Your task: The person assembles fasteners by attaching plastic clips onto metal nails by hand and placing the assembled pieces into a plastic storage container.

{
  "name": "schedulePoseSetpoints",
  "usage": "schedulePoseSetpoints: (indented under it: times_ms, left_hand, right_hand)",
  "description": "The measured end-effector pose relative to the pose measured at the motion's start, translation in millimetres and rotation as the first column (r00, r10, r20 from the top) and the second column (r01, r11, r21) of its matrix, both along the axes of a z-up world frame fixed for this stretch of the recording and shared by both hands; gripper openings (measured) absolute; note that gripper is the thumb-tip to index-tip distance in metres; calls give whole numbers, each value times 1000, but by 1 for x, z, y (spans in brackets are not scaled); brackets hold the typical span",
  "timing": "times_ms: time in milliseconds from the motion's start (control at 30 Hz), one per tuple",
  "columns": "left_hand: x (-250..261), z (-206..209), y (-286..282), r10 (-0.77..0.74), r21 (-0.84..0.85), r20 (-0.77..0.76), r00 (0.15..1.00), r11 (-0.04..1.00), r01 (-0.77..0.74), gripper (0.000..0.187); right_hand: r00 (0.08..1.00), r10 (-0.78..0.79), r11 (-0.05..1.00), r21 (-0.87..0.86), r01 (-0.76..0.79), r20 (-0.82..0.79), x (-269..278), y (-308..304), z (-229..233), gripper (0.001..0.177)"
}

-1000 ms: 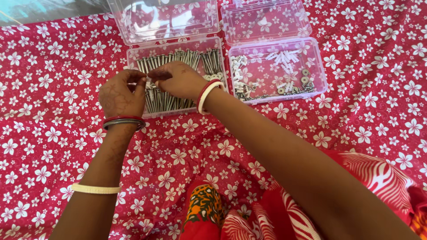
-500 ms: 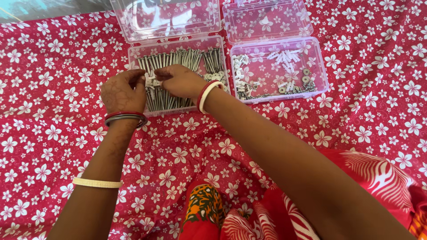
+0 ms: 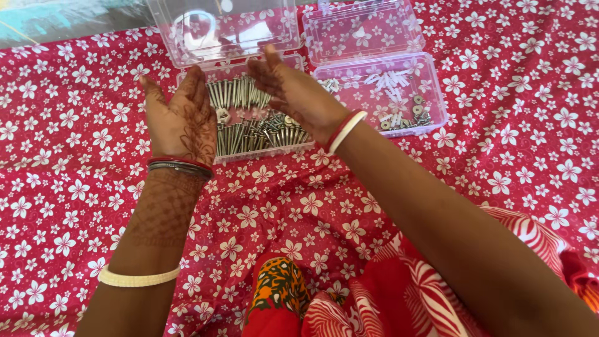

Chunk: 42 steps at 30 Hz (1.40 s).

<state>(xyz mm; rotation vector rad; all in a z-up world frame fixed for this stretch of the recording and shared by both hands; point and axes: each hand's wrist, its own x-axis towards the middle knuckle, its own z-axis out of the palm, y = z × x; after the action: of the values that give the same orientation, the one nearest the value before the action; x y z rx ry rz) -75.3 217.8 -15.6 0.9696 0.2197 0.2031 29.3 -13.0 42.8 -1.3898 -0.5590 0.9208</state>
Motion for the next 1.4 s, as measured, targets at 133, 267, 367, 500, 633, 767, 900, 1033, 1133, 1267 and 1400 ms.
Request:
schedulePoseSetpoints:
  times_ms: [133, 267, 367, 500, 633, 767, 900, 1033, 1133, 1267, 1400]
  left_hand:
    - [15, 16, -33, -11, -4, 28, 1000, 1000, 11, 112]
    - [28, 25, -75, 18, 64, -29, 999, 998, -16, 100]
    - [37, 22, -97, -39, 52, -51, 998, 998, 42, 103]
    - [54, 8, -123, -165, -49, -28, 986, 985, 164, 114]
    - [58, 2, -145, -198, -42, -32, 980, 980, 197, 118]
    - [66, -9, -167, -211, 28, -46, 976, 977, 213, 117]
    - [72, -27, -185, -249, 73, -198, 948, 961, 267, 117]
    - [79, -51, -197, -279, 151, -190, 941, 939, 309, 113]
    - [81, -60, -202, -229, 214, -241, 943, 935, 282, 108]
    - [81, -55, -203, -115, 351, -438, 892, 891, 287, 96]
    - [78, -51, -206, -112, 439, -447, 888, 838, 326, 90]
  right_hand:
    - [997, -31, 999, 46, 28, 66, 5, -30, 11, 100]
    - [994, -71, 997, 39, 68, 83, 7, -58, 16, 96]
    - [992, -83, 997, 8, 82, 98, 11, -76, 12, 96]
    - [990, -116, 993, 2, 116, 83, 17, -104, 2, 95]
    - [979, -186, 982, -12, 188, 82, 25, -131, -12, 92]
    - [962, -249, 960, -102, 260, 109, 37, -143, -26, 89]
    - [909, -172, 903, -308, 299, 380, 46, -149, -33, 74]
    - [836, -5, 763, -538, 358, 549, 40, -147, -51, 37]
    - [662, 70, 783, -452, 427, 746, 42, -148, -63, 25]
    - [631, 160, 720, -527, 452, 759, 40, -142, -69, 21]
    - [468, 85, 775, -354, 523, 879, 36, -137, -73, 19]
